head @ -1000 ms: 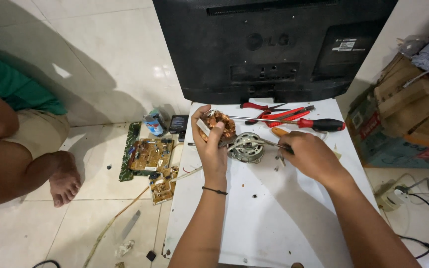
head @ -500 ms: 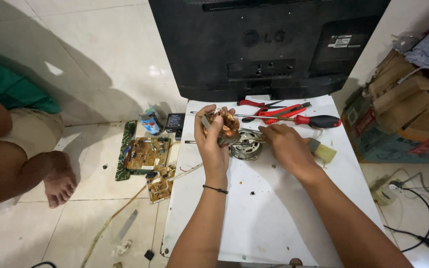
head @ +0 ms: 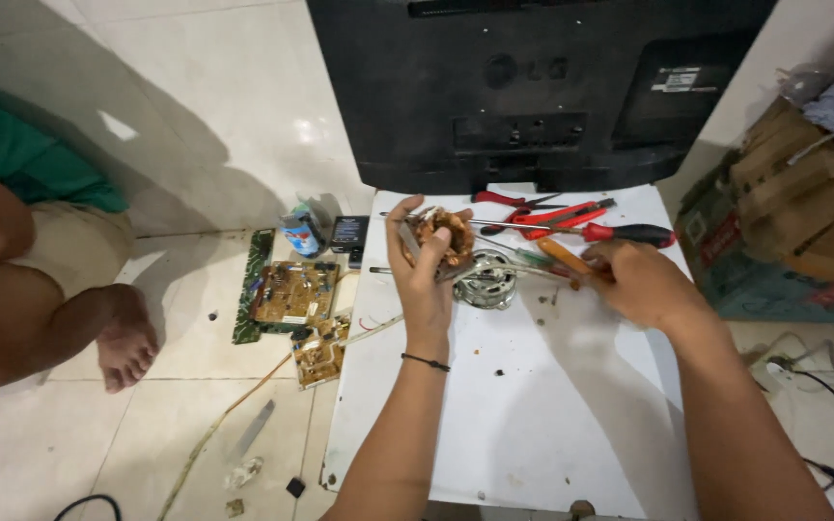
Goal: Cleaning dust and debris from motor components using a brush and a screwdriver.
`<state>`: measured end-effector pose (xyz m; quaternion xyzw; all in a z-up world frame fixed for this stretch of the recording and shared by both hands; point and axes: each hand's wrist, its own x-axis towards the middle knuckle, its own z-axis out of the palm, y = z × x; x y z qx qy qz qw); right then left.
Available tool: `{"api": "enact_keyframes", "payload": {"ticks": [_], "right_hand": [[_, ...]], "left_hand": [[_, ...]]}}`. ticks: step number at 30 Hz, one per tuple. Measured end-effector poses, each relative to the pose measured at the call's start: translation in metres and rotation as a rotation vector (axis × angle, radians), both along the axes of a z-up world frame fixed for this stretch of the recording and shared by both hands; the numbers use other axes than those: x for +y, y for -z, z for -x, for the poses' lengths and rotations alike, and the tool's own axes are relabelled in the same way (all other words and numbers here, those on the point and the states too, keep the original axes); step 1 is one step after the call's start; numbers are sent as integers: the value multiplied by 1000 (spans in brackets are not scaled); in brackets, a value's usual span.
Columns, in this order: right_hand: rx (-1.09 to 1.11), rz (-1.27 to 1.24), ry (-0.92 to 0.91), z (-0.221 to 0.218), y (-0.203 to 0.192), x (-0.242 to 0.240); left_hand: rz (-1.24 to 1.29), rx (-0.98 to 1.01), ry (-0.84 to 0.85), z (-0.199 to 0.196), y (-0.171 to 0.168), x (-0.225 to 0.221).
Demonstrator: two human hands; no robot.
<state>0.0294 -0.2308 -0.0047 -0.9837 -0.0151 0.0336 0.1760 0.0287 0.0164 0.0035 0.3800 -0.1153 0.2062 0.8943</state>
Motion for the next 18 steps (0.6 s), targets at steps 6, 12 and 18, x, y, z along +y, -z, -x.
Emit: {"api": "enact_keyframes", "payload": {"ticks": [6,12,18], "right_hand": [[-494,-373,-46,8,-11,12],[-626,-1091,-119,31,-29,45],[-732,-1106,-284,32,-18,74]], "left_hand": [[-54,2,177,1,1,10],[-235,72,141,4,0,2],[-303,88,52,-10,24,-4]]}}
